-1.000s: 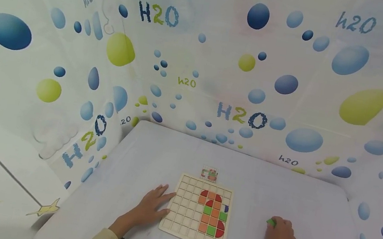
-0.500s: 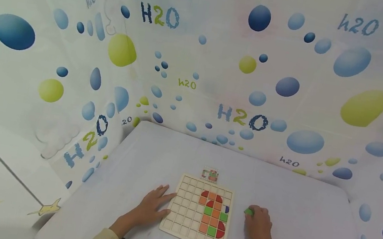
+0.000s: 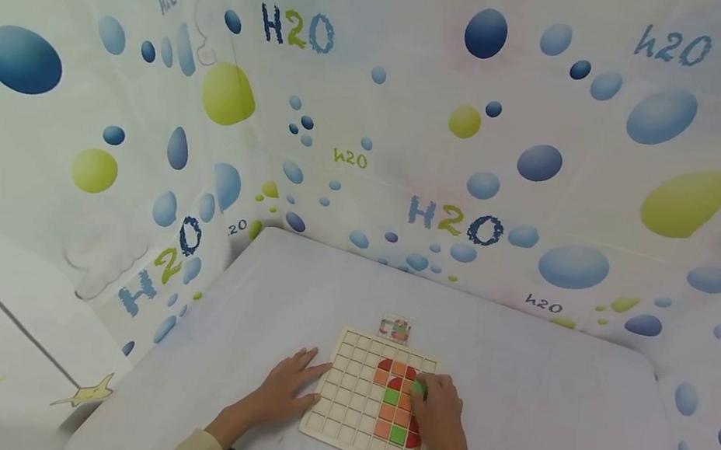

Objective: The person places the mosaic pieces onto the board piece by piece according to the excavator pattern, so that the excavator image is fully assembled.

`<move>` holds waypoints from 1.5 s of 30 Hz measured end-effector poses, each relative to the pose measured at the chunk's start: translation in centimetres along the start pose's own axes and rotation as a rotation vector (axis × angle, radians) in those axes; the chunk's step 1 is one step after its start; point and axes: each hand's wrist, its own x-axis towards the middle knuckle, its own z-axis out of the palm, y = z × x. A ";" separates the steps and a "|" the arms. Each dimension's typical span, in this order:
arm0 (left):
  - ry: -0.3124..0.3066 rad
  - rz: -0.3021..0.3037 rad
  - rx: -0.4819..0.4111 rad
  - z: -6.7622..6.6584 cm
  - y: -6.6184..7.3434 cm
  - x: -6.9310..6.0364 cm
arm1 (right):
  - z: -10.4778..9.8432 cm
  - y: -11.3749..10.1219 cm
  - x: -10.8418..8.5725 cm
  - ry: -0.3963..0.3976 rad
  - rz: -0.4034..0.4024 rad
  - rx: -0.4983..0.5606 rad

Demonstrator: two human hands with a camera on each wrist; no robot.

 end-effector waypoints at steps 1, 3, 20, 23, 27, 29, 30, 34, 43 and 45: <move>0.003 0.002 0.000 0.1 -0.1 0.0 | 0.3 -0.5 -0.1 -0.008 -0.022 0.004; 0.010 0.010 0.007 0.1 -0.1 0.0 | 0.8 -1.5 -0.3 -0.012 -0.073 0.001; 0.005 0.013 0.004 0.1 0.0 -0.2 | 4.0 -3.6 -0.5 -0.017 -0.257 -0.044; 0.011 0.022 0.009 0.1 -0.1 -0.2 | 4.0 -3.8 -0.6 -0.009 -0.268 -0.054; 0.007 0.017 0.007 0.0 -0.1 -0.3 | 4.0 -3.9 -0.6 -0.003 -0.268 -0.069; 0.003 0.013 -0.004 0.0 -0.1 -0.3 | 3.9 -4.0 -0.6 -0.006 -0.263 -0.064; 0.004 0.015 -0.005 0.0 -0.1 -0.3 | 3.9 -4.0 -0.6 -0.006 -0.262 -0.062; 0.017 0.029 0.004 0.1 -0.3 -0.3 | 4.0 -3.9 -0.5 -0.002 -0.272 -0.054; -0.001 -0.019 0.013 0.3 -0.3 -0.2 | 4.5 -3.4 -0.4 0.073 -0.354 -0.067; -0.002 -0.022 0.015 0.4 -0.4 -0.2 | 4.6 -3.4 -0.4 0.085 -0.359 -0.077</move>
